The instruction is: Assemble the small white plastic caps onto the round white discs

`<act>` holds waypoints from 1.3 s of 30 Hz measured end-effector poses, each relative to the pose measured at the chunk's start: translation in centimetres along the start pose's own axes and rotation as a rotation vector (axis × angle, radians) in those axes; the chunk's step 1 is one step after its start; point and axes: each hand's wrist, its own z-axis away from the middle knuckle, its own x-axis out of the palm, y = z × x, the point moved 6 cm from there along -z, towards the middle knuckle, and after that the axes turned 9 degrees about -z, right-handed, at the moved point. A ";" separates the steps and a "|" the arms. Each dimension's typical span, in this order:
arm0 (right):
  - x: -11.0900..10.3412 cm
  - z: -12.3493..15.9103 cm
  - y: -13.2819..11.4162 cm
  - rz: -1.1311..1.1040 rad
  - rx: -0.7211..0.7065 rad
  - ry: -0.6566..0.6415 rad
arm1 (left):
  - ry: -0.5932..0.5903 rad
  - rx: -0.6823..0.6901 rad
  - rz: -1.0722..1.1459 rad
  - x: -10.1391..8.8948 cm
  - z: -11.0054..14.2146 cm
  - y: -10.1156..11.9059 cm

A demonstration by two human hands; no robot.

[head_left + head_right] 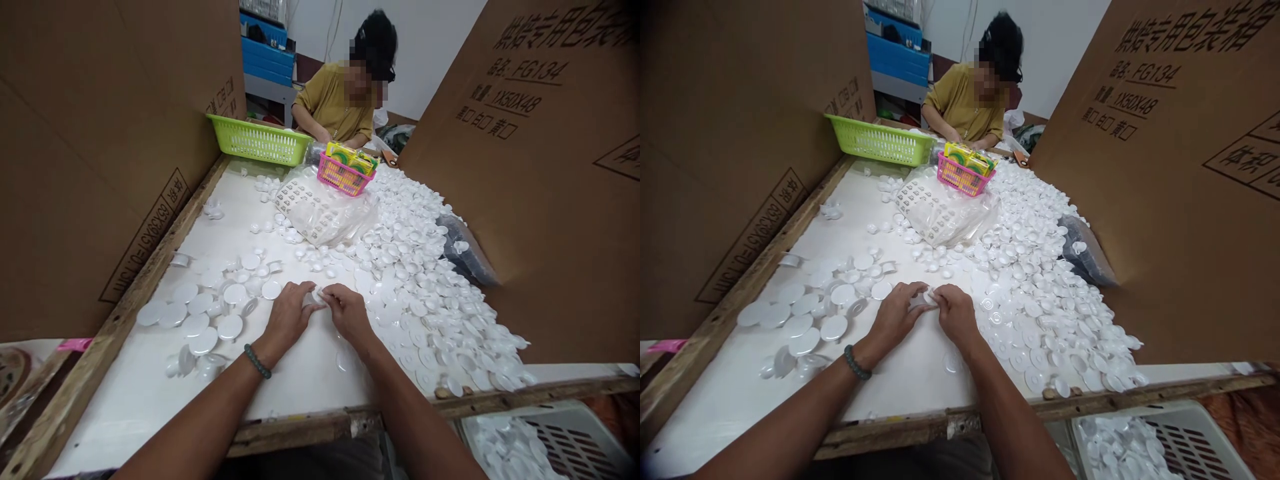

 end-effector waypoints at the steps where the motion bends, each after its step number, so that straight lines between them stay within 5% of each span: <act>1: -0.3 -0.1 0.5 -0.106 0.082 0.012 | -0.003 -0.030 0.048 -0.2 0.0 -0.1; 5: -0.9 -0.1 1.1 -0.314 0.202 -0.016 | -0.051 -0.207 0.296 0.0 0.1 -0.6; 10: -0.4 0.3 -0.1 -0.047 -0.057 -0.145 | -0.116 -0.424 0.501 0.8 0.2 -1.6; 17: 0.4 -0.2 -0.3 0.159 -0.042 -0.223 | -0.206 -0.560 0.522 1.0 -0.2 -1.7; 25: 0.1 0.7 -0.3 0.042 0.102 -0.055 | -0.112 -0.411 0.385 0.5 -0.4 -1.7; 31: 0.4 0.6 1.5 -0.244 0.203 -0.152 | -0.251 -0.509 0.588 1.3 -0.1 -2.2; 39: 0.7 0.8 0.8 -0.122 0.161 -0.090 | -0.250 -0.483 0.465 0.8 -0.2 -1.5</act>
